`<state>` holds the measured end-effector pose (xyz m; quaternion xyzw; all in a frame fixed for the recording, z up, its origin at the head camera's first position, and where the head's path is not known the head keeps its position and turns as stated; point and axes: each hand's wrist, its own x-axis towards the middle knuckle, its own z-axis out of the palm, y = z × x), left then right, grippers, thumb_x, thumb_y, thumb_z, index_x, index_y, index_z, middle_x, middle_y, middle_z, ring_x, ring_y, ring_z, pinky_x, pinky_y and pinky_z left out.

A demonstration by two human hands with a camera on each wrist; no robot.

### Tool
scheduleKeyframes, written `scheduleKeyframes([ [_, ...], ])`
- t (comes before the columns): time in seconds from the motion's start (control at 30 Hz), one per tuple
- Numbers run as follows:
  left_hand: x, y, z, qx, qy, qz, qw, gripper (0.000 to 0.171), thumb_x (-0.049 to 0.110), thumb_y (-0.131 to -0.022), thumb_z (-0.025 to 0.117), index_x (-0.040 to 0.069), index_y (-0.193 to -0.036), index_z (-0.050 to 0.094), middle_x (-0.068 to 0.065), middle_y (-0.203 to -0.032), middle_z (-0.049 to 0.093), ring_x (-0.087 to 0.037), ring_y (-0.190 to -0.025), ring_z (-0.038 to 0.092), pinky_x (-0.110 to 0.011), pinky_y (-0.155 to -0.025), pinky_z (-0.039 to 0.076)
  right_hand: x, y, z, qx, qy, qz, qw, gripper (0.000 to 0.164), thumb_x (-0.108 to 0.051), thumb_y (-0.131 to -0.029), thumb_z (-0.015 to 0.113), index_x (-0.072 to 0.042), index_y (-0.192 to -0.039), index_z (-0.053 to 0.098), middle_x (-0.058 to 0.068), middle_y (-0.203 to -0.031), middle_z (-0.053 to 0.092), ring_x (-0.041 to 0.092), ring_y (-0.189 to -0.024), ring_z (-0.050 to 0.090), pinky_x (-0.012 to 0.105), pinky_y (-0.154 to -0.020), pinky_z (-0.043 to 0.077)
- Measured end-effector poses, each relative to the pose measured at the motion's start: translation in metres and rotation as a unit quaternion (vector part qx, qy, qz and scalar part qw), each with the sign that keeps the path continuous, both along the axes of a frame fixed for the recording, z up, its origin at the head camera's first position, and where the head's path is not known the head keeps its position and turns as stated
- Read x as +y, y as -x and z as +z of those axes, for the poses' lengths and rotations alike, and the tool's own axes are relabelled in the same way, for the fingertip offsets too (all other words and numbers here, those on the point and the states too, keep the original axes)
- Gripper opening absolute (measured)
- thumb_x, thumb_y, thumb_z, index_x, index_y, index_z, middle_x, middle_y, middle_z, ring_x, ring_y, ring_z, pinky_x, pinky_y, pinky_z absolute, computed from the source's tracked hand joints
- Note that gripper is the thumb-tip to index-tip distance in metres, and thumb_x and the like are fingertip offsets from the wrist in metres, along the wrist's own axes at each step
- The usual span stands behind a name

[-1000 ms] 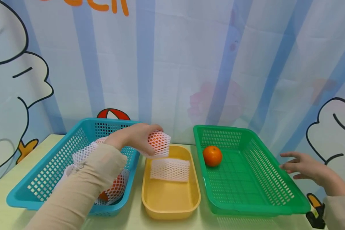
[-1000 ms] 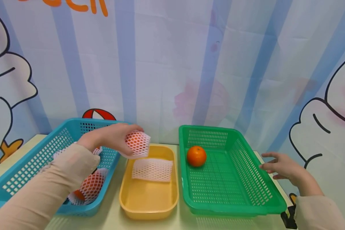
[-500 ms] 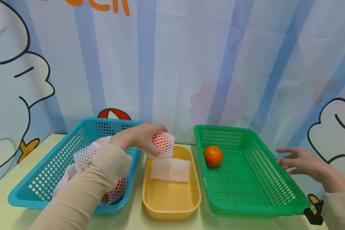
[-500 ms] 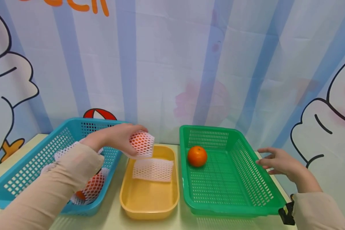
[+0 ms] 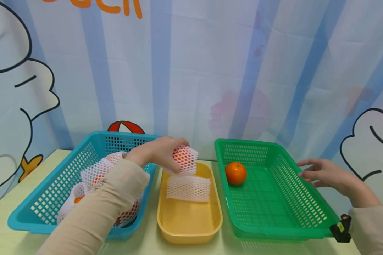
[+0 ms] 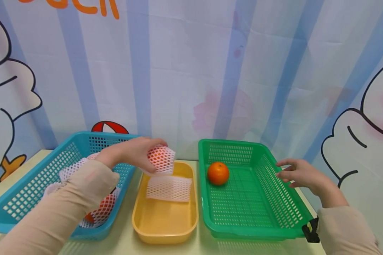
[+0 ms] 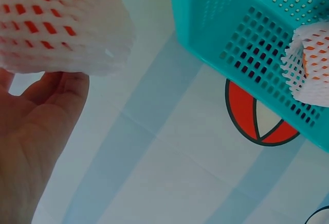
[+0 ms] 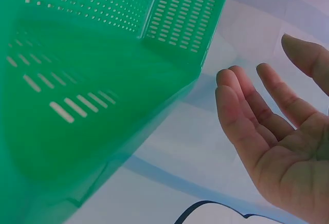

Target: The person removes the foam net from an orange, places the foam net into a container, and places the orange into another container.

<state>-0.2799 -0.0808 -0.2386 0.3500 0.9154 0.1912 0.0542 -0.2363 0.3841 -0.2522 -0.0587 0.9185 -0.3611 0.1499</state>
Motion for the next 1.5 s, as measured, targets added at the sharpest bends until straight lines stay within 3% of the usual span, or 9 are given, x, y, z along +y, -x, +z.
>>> scheduleKeyframes([
  [0.73, 0.016, 0.001, 0.004, 0.037, -0.009, -0.005, 0.9993, 0.063, 0.02, -0.071, 0.071, 0.011, -0.129, 0.048, -0.004, -0.103, 0.059, -0.017, -0.083, 0.053, -0.028, -0.071, 0.045, -0.038, 0.008, 0.017, 0.039, 0.019, 0.042, 0.998, 0.06, -0.024, -0.094, 0.055, 0.008, -0.138, 0.03, 0.032, -0.127, 0.045, 0.03, -0.103, 0.057, 0.044, -0.082, 0.049],
  [1.0, 0.024, -0.002, 0.006, 0.029, -0.007, 0.009, 0.9995, 0.066, 0.023, -0.072, 0.072, 0.013, -0.132, 0.045, -0.005, -0.105, 0.057, -0.019, -0.087, 0.05, -0.029, -0.071, 0.044, -0.052, 0.012, 0.02, 0.041, 0.03, 0.047, 0.998, 0.061, -0.026, -0.092, 0.058, 0.006, -0.138, 0.033, 0.028, -0.125, 0.047, 0.029, -0.103, 0.057, 0.04, -0.081, 0.05],
  [1.2, 0.03, -0.002, 0.005, 0.05, -0.005, 0.005, 0.9987, 0.066, 0.026, -0.072, 0.072, 0.012, -0.132, 0.046, -0.005, -0.104, 0.057, -0.019, -0.088, 0.05, -0.028, -0.072, 0.044, -0.062, 0.014, 0.02, 0.044, 0.052, 0.055, 0.996, 0.06, -0.024, -0.091, 0.06, 0.007, -0.136, 0.035, 0.027, -0.124, 0.049, 0.029, -0.103, 0.057, 0.04, -0.082, 0.051],
  [1.5, 0.035, -0.005, 0.005, 0.042, -0.017, 0.007, 0.9989, 0.067, 0.022, -0.073, 0.073, 0.012, -0.133, 0.045, -0.004, -0.105, 0.056, -0.018, -0.087, 0.05, -0.028, -0.072, 0.044, -0.083, 0.018, 0.021, 0.044, 0.073, 0.069, 0.994, 0.055, -0.024, -0.091, 0.06, 0.003, -0.134, 0.04, 0.022, -0.122, 0.052, 0.026, -0.102, 0.058, 0.039, -0.084, 0.05],
])
